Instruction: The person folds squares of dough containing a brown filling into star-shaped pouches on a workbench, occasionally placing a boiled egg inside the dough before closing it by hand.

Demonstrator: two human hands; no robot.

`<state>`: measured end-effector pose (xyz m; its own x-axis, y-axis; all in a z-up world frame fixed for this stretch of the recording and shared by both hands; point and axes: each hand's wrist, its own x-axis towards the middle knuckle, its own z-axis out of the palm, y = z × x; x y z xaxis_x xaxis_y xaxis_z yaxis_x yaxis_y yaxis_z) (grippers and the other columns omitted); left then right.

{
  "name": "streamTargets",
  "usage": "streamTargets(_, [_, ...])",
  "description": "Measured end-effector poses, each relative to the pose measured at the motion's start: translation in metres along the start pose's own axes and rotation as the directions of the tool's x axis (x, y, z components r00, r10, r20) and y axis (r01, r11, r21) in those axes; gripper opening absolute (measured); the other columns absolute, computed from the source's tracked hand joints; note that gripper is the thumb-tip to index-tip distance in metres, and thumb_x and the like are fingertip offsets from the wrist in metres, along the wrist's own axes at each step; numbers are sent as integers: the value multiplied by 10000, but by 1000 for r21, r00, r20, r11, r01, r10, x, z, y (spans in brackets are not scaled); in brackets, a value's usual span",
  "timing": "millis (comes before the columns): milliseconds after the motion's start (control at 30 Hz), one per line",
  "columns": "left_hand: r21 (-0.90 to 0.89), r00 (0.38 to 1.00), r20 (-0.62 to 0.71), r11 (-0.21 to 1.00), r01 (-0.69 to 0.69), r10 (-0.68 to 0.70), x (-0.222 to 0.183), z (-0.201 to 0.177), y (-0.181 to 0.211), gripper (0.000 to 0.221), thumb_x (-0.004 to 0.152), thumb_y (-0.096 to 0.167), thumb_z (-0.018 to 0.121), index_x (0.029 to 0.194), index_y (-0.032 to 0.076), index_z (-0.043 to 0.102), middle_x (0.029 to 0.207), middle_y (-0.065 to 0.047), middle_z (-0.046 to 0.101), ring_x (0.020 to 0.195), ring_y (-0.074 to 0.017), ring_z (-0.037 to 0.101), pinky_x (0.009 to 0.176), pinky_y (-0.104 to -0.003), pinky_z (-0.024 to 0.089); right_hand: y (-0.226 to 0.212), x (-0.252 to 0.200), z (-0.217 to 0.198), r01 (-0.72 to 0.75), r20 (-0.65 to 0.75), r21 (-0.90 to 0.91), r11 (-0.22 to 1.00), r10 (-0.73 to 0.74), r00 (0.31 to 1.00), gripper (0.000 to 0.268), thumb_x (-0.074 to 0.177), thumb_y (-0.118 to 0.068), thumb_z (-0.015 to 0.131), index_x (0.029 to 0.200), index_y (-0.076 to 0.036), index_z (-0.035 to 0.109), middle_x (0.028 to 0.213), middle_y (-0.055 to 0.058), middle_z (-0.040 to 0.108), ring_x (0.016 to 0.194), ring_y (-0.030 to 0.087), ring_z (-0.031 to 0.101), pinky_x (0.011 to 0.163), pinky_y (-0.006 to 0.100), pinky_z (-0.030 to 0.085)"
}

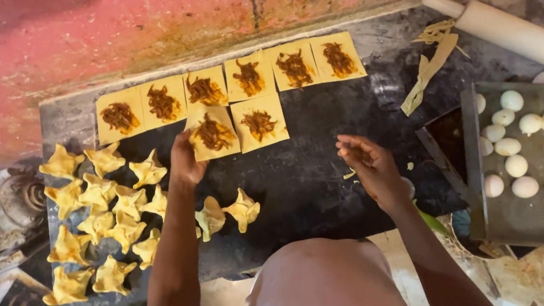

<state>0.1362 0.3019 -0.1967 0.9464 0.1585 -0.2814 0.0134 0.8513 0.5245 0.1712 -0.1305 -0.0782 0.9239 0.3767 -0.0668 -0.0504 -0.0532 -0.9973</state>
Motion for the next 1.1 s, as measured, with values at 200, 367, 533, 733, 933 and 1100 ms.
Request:
streamTargets(200, [-333, 933, 289, 936, -112, 214, -73, 91, 2, 653, 1102, 437, 494, 1536, -47, 434, 1482, -232, 548, 1311, -356, 602, 1071, -482, 532, -18, -1, 34, -44, 67, 53, 998, 41, 997, 449, 1018, -266, 615, 1407, -41, 593, 1277, 102, 706, 1131, 156, 679, 952, 294, 546])
streamTargets(367, [-336, 957, 266, 942, -19, 114, -100, 146, -50, 667, 1043, 426, 534, 1548, 5, 417, 1543, -149, 502, 1387, -319, 515, 1170, -479, 428, -19, 20, 81, -181, 104, 167, 969, 165, 981, 606, 993, -478, 578, 1470, -105, 539, 1281, 98, 645, 1069, 158, 651, 859, 336, 588])
streamTargets(533, [-264, 990, 93, 956, 131, -111, -112, 162, -108, 466, 1121, 275, 481, 1550, 97, 455, 1500, -97, 530, 1355, -280, 524, 1173, -467, 390, 11, 2, 55, -223, 32, 115, 968, 221, 975, 646, 997, -544, 509, 1488, -127, 543, 1272, 49, 657, 1020, 125, 638, 791, 298, 561])
streamTargets(733, [-155, 980, -70, 972, 175, -188, -131, 158, -155, 426, 1053, 221, 457, 1458, 176, 581, 1440, -47, 616, 1320, -238, 571, 1142, -453, 417, 53, -49, -63, 8, 10, 379, 925, -13, 1000, 605, 1000, -312, 725, 1500, -55, 503, 1280, 78, 638, 1110, 139, 609, 957, 329, 537])
streamTargets(933, [-78, 928, -106, 933, 351, -358, -122, 169, -176, 393, 1136, 321, 466, 1419, 65, 558, 1433, -93, 587, 1317, -281, 549, 1144, -482, 402, 41, -84, -225, -70, -525, -213, 975, -54, 849, 400, 1051, -277, 648, 1385, -57, 648, 1189, 52, 721, 1086, 127, 662, 914, 295, 543])
streamTargets(1100, [28, 901, -193, 916, 401, -388, -122, 194, -201, 451, 1092, 345, 412, 1404, 50, 550, 1409, -104, 610, 1275, -281, 585, 1096, -467, 448, 23, -90, -309, -261, -527, -688, 678, -219, 821, 366, 979, -197, 703, 1314, -54, 668, 1231, 166, 688, 1012, 292, 711, 861, 386, 576])
